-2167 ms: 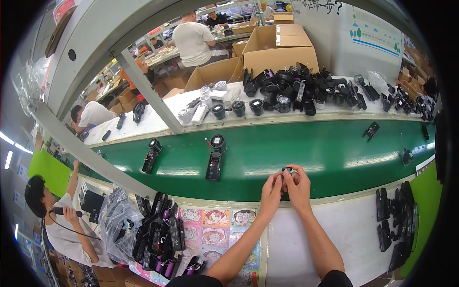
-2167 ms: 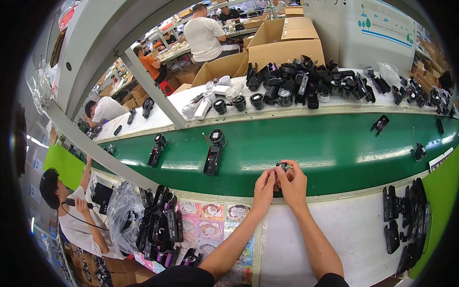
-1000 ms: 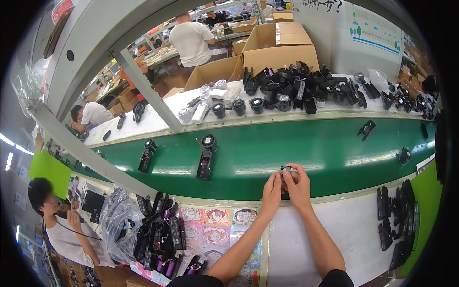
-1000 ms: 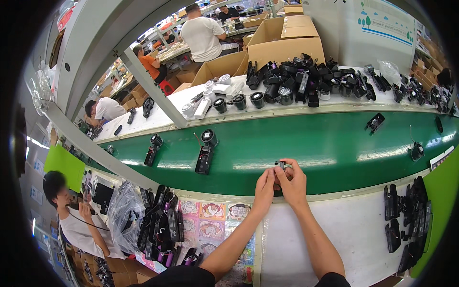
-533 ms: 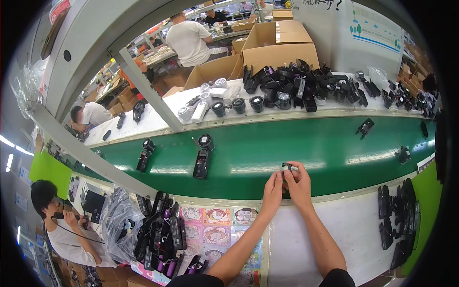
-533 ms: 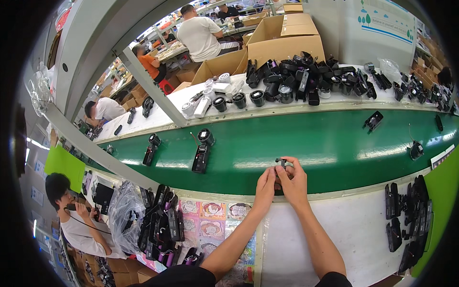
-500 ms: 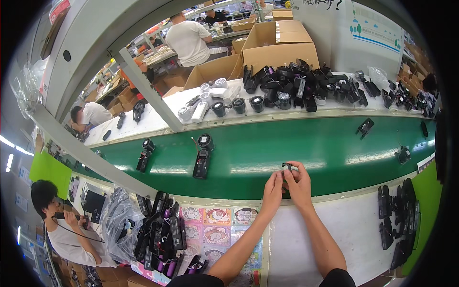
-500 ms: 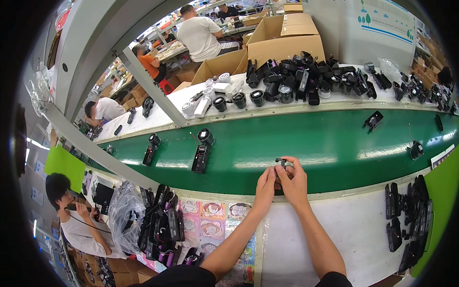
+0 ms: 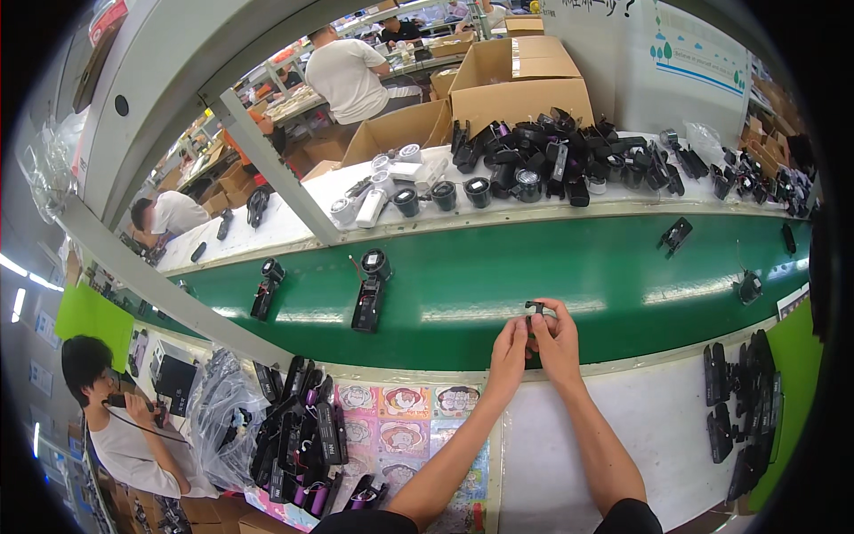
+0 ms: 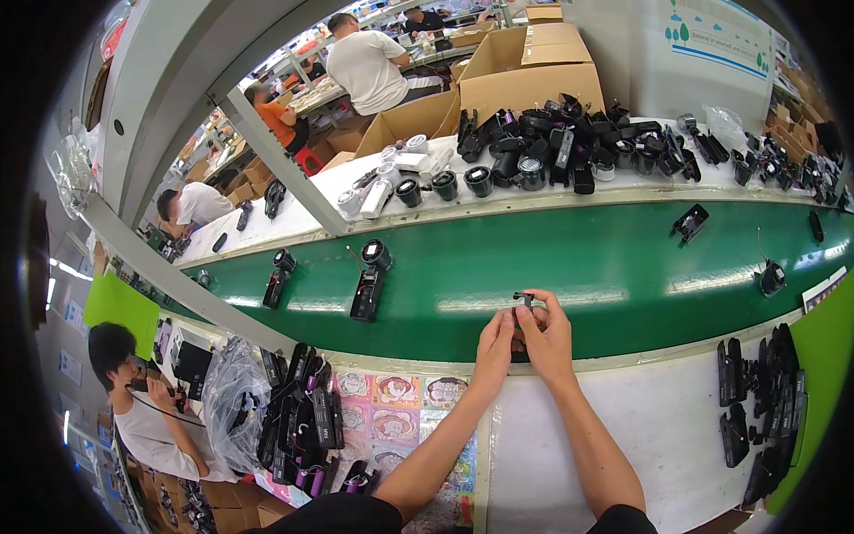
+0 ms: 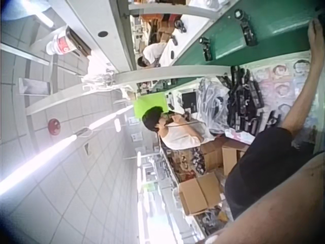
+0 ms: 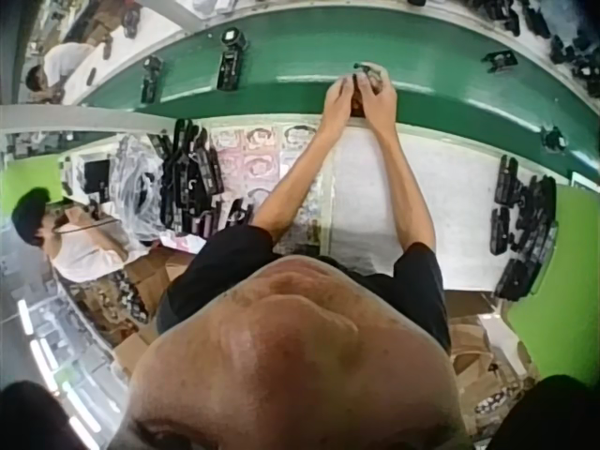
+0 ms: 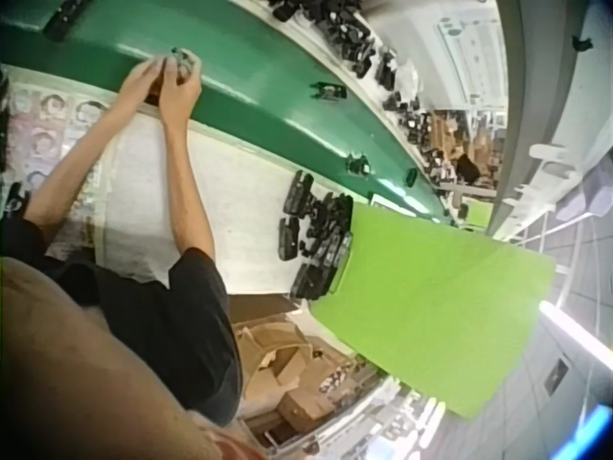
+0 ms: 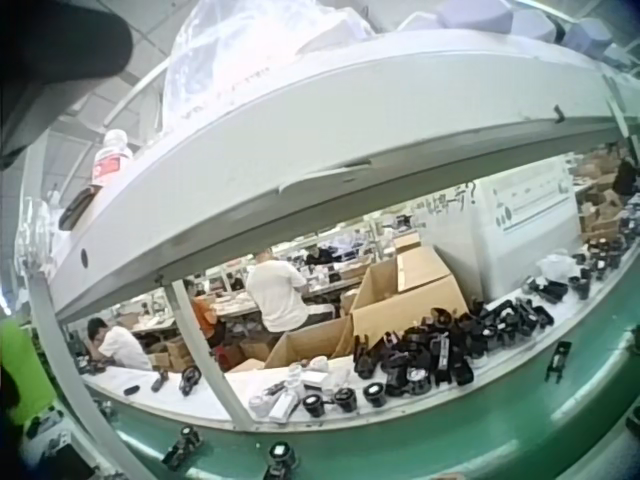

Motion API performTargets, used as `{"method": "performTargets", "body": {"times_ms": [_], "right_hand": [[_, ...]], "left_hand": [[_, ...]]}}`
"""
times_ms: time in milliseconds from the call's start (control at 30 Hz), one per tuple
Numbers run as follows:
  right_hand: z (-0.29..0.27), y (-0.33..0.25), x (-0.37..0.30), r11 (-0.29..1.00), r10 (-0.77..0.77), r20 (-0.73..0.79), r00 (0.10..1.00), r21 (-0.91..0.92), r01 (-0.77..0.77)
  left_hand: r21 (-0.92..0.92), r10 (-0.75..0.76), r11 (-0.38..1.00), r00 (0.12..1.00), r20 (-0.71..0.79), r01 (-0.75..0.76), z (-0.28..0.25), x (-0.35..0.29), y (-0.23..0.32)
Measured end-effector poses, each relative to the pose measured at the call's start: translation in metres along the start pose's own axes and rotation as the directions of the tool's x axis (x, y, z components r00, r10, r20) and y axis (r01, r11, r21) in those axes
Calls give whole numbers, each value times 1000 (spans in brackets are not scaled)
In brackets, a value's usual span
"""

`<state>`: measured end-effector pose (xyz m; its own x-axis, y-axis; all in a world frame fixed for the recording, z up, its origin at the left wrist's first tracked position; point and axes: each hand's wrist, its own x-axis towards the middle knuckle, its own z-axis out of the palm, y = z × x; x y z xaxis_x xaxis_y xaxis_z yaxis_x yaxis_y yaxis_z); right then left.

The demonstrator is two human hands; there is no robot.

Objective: Assembling components of an electronic device at a factory workstation.

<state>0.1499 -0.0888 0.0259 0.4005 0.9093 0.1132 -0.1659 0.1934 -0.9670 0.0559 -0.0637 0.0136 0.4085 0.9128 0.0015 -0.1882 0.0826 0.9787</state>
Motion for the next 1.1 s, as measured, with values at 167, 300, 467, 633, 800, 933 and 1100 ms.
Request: {"method": "performTargets", "body": {"times_ms": [167,300,467,633,800,933,1100], "right_hand": [[1,-1,0,1000,16,-18,1000,15,-16],[0,0,1,1000,10,-14,1000,0,-10],[0,1,1,1000,0,17,1000,16,0],[0,-4,-1,991,41,19,999,124,-43],[0,-5,-1,996,30,32,999,88,-33],[0,-4,-1,992,40,27,999,115,-43],[0,-4,0,998,34,28,999,56,-36]], "left_hand": [[-17,-13,1000,1000,-3,13,0,-1,3],[-28,-14,1000,1000,4,14,-1,0,1],[-38,-9,999,1000,7,9,0,0,3],[6,10,1000,1000,7,-10,-1,0,-3],[-34,16,999,1000,4,-16,-1,0,-6],[-37,-6,999,1000,0,6,0,-1,-1],[-31,-24,999,1000,-9,24,0,-1,1]]}}
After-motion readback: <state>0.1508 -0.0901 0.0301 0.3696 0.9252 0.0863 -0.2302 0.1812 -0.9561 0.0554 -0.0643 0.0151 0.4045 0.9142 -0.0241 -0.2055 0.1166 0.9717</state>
